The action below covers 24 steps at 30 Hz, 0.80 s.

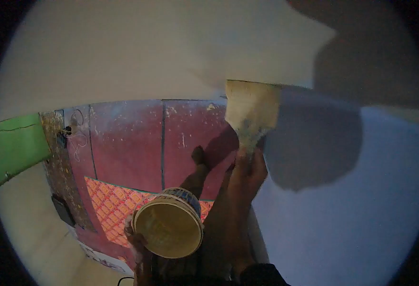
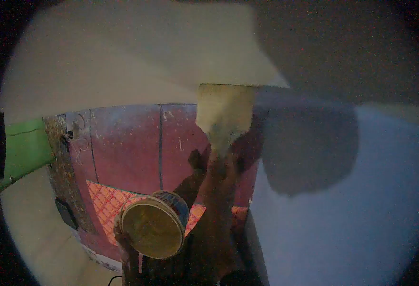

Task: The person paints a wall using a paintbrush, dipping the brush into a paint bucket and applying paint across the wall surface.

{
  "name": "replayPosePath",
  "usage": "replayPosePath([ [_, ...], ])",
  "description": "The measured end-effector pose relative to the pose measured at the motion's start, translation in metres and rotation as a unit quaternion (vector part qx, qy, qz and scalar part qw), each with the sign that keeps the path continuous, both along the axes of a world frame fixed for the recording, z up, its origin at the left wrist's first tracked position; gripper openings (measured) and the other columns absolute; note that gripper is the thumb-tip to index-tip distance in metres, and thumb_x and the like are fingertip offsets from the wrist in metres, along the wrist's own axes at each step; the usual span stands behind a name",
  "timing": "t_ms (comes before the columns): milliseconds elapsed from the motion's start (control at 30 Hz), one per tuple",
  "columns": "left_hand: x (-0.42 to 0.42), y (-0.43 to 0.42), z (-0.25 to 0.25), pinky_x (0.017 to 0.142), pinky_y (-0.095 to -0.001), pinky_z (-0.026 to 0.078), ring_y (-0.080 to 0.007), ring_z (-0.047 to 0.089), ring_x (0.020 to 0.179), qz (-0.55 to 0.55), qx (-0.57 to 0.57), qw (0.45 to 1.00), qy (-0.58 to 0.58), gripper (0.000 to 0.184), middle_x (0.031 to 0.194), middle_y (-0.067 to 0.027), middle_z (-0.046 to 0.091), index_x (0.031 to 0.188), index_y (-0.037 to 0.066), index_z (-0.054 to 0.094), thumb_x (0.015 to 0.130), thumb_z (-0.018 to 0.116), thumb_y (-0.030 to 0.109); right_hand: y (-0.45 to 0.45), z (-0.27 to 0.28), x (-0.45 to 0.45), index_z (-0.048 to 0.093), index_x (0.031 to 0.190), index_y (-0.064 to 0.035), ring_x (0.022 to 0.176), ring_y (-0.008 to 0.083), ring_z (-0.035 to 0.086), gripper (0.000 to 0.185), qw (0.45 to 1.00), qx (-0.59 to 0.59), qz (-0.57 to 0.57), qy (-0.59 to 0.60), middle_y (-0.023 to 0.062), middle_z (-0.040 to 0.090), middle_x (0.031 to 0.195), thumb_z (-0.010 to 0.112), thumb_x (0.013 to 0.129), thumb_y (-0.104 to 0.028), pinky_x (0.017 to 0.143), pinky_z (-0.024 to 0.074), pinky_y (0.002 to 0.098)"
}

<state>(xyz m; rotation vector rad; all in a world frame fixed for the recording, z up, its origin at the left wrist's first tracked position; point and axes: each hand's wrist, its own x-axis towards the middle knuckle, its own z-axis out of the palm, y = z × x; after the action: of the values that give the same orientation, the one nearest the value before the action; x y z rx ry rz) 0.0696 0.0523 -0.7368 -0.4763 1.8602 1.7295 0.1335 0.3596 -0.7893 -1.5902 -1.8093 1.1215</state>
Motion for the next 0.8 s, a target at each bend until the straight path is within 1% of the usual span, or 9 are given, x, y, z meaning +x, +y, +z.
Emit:
replayPosePath([
  [167, 0.003, 0.013, -0.011, 0.082, -0.0284, 0.050, -0.0219, 0.059, 0.101, 0.030, -0.014, 0.999, 0.018, 0.063, 0.116, -0.0109, 0.059, 0.127, 0.001, 0.050, 0.065, 0.042, 0.002, -0.001, -0.013, 0.046, 0.057, 0.106, 0.0050, 0.071, 0.0190, 0.054, 0.044, 0.987, -0.083, -0.082, 0.109, 0.0115, 0.062, 0.084, 0.052, 0.097, -0.037, 0.062, 0.0435, 0.0336],
  [200, 0.001, 0.009, -0.015, 0.083, -0.0288, 0.050, -0.0221, 0.059, 0.102, 0.016, 0.014, 1.000, 0.020, 0.063, 0.117, -0.0111, 0.059, 0.128, 0.002, 0.049, 0.066, 0.043, 0.003, 0.000, -0.014, 0.045, 0.059, 0.108, 0.0035, 0.080, 0.0268, 0.059, 0.044, 0.988, -0.023, -0.062, 0.139, 0.0153, 0.064, 0.090, 0.053, 0.096, -0.038, 0.068, 0.0473, 0.0367],
  [267, 0.003, 0.006, -0.019, 0.085, -0.0295, 0.050, -0.0226, 0.058, 0.105, -0.016, 0.069, 0.997, 0.022, 0.063, 0.119, -0.0116, 0.059, 0.130, 0.003, 0.048, 0.068, 0.043, 0.003, 0.002, -0.019, 0.039, 0.061, 0.111, 0.0020, 0.089, 0.0345, 0.064, 0.045, 0.984, 0.038, -0.041, 0.166, 0.0192, 0.066, 0.097, 0.054, 0.095, -0.040, 0.075, 0.0512, 0.0399],
  [333, 0.005, 0.013, -0.012, 0.090, -0.0317, 0.049, -0.0237, 0.056, 0.112, 0.032, 0.030, 0.999, 0.013, 0.059, 0.123, -0.0121, 0.056, 0.131, 0.003, 0.048, 0.072, 0.046, 0.006, 0.008, -0.029, 0.019, 0.061, 0.096, 0.0022, 0.064, 0.0165, 0.048, 0.038, 0.985, 0.114, -0.067, 0.110, 0.0091, 0.061, 0.077, 0.056, 0.095, -0.035, 0.056, 0.0391, 0.0331],
  [367, 0.003, 0.013, -0.010, 0.091, -0.0320, 0.049, -0.0238, 0.056, 0.112, 0.046, 0.013, 0.999, 0.009, 0.059, 0.124, -0.0122, 0.056, 0.131, 0.003, 0.048, 0.072, 0.046, 0.006, 0.011, -0.053, 0.022, 0.061, 0.096, 0.0022, 0.064, 0.0165, 0.048, 0.038, 0.985, 0.114, -0.069, 0.110, 0.0091, 0.061, 0.077, 0.056, 0.095, -0.035, 0.056, 0.0391, 0.0331],
  [433, 0.000, 0.009, -0.004, 0.091, -0.0325, 0.049, -0.0239, 0.055, 0.113, 0.043, 0.004, 0.999, 0.003, 0.059, 0.125, -0.0123, 0.055, 0.131, 0.003, 0.048, 0.072, 0.047, 0.006, 0.017, -0.126, 0.037, 0.062, 0.097, 0.0018, 0.068, 0.0226, 0.054, 0.038, 0.976, 0.207, 0.069, 0.006, 0.0126, 0.063, 0.080, 0.055, 0.095, -0.036, 0.060, 0.0428, 0.0373],
  [633, -0.001, 0.007, 0.002, 0.094, -0.0340, 0.048, -0.0244, 0.053, 0.117, 0.044, -0.028, 0.999, 0.001, 0.058, 0.127, -0.0127, 0.054, 0.131, 0.003, 0.048, 0.073, 0.048, 0.007, 0.023, -0.252, -0.004, 0.062, 0.113, -0.0011, 0.082, 0.0362, 0.062, 0.040, 0.964, 0.057, 0.119, -0.233, 0.0182, 0.066, 0.095, 0.054, 0.095, -0.036, 0.069, 0.0494, 0.0434],
  [767, -0.004, 0.000, 0.004, 0.096, -0.0351, 0.047, -0.0252, 0.051, 0.119, -0.006, 0.010, 1.000, 0.019, 0.060, 0.129, -0.0132, 0.052, 0.132, 0.002, 0.047, 0.072, 0.046, 0.006, 0.014, -0.320, -0.005, 0.061, 0.116, 0.0009, 0.089, 0.0414, 0.064, 0.045, 0.992, -0.003, 0.052, -0.117, 0.0226, 0.067, 0.100, 0.051, 0.096, -0.038, 0.075, 0.0502, 0.0458],
  [800, -0.007, -0.005, 0.003, 0.099, -0.0380, 0.045, -0.0267, 0.050, 0.122, -0.027, -0.001, 1.000, 0.011, 0.067, 0.132, -0.0145, 0.051, 0.137, -0.001, 0.042, 0.072, 0.049, 0.015, 0.014, -0.327, -0.006, 0.061, 0.113, 0.0039, 0.091, 0.0421, 0.063, 0.048, 0.999, -0.041, 0.011, -0.034, 0.0251, 0.066, 0.101, 0.048, 0.098, -0.039, 0.078, 0.0488, 0.0461],
])
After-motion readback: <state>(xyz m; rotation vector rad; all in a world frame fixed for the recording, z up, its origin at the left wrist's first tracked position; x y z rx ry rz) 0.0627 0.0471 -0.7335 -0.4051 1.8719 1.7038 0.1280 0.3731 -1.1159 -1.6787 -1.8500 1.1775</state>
